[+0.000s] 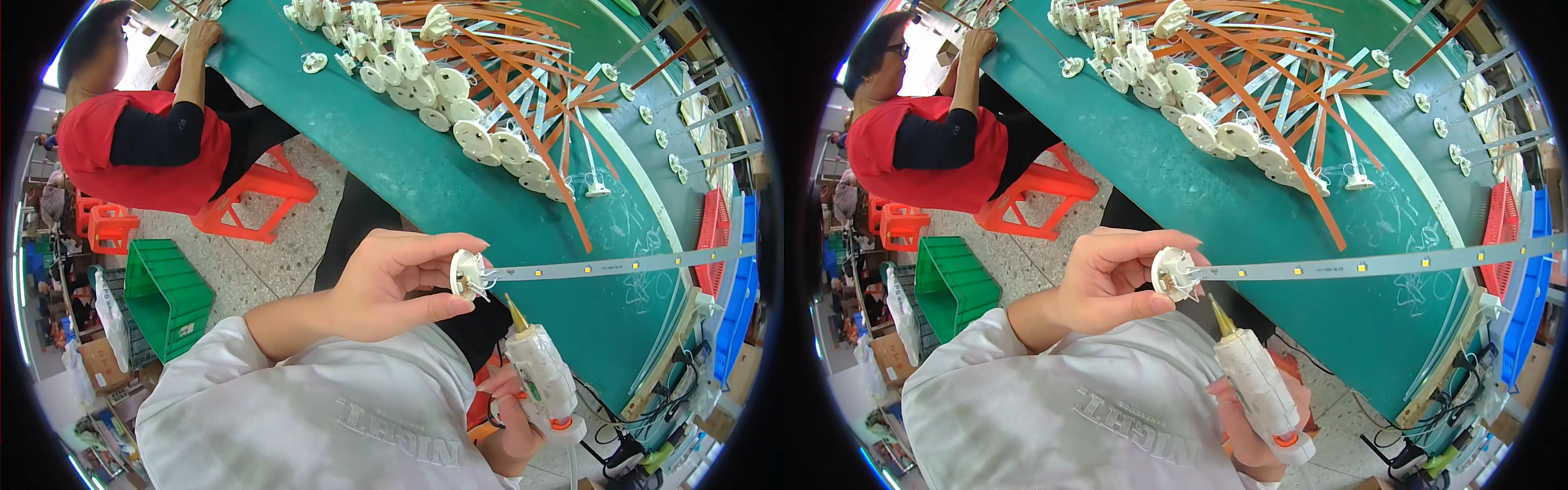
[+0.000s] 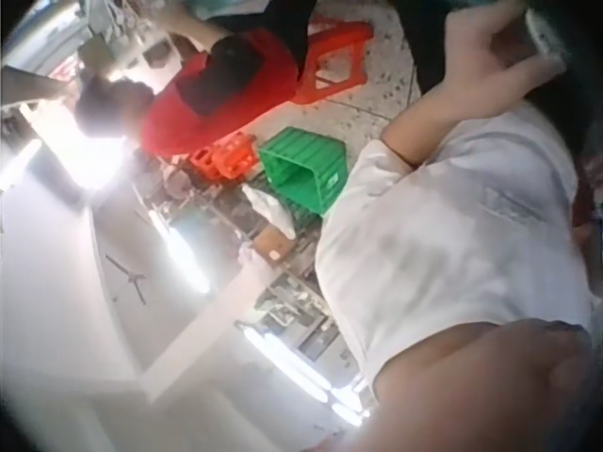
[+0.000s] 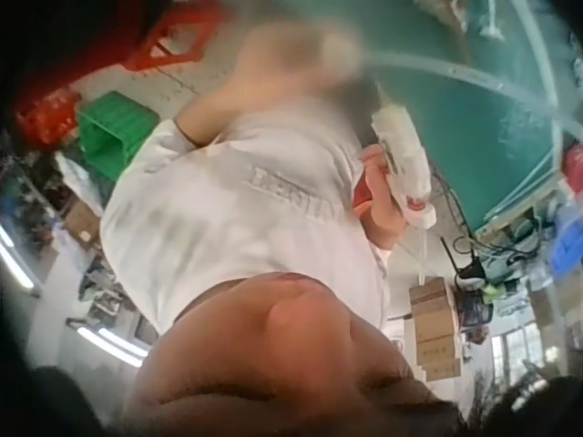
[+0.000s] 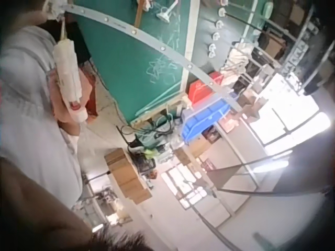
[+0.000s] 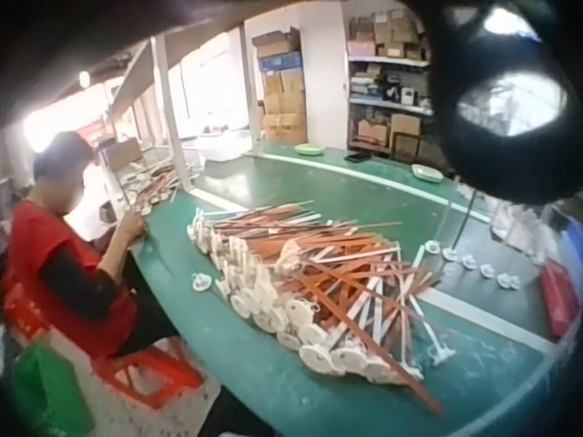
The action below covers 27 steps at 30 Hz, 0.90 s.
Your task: Assembling LED strips onto circular plastic bases using a hot glue gun.
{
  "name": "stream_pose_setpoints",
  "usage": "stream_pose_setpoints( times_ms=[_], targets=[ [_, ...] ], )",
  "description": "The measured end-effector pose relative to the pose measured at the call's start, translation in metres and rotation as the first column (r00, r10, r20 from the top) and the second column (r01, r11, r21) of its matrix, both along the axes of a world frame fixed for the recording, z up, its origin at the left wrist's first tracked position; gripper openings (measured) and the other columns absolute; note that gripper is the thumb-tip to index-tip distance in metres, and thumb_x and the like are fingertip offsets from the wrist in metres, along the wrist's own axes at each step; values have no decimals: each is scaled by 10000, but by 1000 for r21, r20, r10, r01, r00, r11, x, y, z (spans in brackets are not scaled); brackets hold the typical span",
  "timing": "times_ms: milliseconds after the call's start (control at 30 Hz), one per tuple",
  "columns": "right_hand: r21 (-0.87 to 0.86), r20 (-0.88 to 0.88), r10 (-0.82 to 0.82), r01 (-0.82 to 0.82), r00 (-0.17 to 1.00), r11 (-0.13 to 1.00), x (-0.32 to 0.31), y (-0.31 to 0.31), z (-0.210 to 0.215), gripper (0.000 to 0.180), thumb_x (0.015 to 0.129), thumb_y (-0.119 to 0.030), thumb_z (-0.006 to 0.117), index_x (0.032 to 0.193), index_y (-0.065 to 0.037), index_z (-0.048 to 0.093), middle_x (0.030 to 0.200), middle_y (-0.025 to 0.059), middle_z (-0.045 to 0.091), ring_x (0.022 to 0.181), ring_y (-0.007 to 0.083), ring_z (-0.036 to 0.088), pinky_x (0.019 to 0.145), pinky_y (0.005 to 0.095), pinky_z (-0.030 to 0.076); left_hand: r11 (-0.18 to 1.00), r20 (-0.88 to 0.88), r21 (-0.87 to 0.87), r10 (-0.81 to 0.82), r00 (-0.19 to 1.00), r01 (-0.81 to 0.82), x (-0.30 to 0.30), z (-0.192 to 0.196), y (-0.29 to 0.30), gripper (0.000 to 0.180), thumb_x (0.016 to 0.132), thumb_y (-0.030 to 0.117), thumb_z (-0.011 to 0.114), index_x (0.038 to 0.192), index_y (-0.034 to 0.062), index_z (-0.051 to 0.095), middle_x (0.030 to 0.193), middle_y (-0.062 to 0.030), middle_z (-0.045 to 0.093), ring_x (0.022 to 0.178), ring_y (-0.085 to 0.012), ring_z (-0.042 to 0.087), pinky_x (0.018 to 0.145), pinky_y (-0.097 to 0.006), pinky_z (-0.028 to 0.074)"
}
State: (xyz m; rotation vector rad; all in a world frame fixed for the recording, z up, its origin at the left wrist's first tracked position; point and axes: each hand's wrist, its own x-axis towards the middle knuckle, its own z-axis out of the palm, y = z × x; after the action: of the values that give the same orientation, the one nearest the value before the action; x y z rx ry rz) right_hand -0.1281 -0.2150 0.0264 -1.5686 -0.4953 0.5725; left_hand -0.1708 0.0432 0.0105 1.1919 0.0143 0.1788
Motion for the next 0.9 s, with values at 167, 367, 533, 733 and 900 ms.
stream_pose_setpoints(
  times_ms=[167, 367, 533, 733, 900],
  targets=[
    [-49, 14, -10, 10, 1000, 999, -1, 8, 2, 289, 693, -67, 666, 963, 9, 737, 801, 114, 705, 629, 221, 617, 569, 316, 474, 997, -1, 69, -28, 1000, 28, -2, 0, 4, 547, 852, -66, 723, 1357, -120, 519, 1219, -243, 656, 1123, -245, 667, 993, -359, 539],
    [-107, -25, -45, 42, 999, 993, -4, 11, 5, 231, 691, -94, 677, 899, -35, 758, 816, 105, 668, 632, 233, 580, 565, 310, 440, 993, 10, 106, -57, 998, 55, -2, 4, 7, 573, 841, -56, 741, 1362, -126, 512, 1226, -255, 647, 1162, -267, 650, 1009, -375, 537],
    [-153, -72, -60, 49, 996, 987, -4, 10, 8, 212, 693, -97, 686, 883, -35, 757, 824, 88, 656, 658, 214, 577, 575, 300, 434, 989, 8, 126, -78, 997, 77, 0, 5, 7, 574, 837, -34, 755, 1352, -132, 520, 1219, -268, 645, 1153, -290, 656, 1001, -391, 543],
    [-177, -184, -146, 113, 972, 978, -6, 10, 13, 322, 661, -78, 705, 971, 4, 729, 823, 89, 642, 662, 210, 574, 592, 300, 441, 989, 4, 127, -82, 997, 81, 0, 5, 6, 569, 833, -32, 756, 1341, -142, 524, 1212, -276, 646, 1143, -290, 659, 992, -390, 546],
    [-214, -67, -62, 46, 996, 976, -6, 4, 8, 361, 642, -61, 695, 995, 15, 713, 794, 94, 612, 633, 228, 560, 581, 299, 432, 989, -8, 116, -90, 996, 91, -2, 5, 5, 573, 835, -33, 754, 1344, -148, 518, 1212, -277, 645, 1142, -283, 657, 991, -384, 545]
  ],
)
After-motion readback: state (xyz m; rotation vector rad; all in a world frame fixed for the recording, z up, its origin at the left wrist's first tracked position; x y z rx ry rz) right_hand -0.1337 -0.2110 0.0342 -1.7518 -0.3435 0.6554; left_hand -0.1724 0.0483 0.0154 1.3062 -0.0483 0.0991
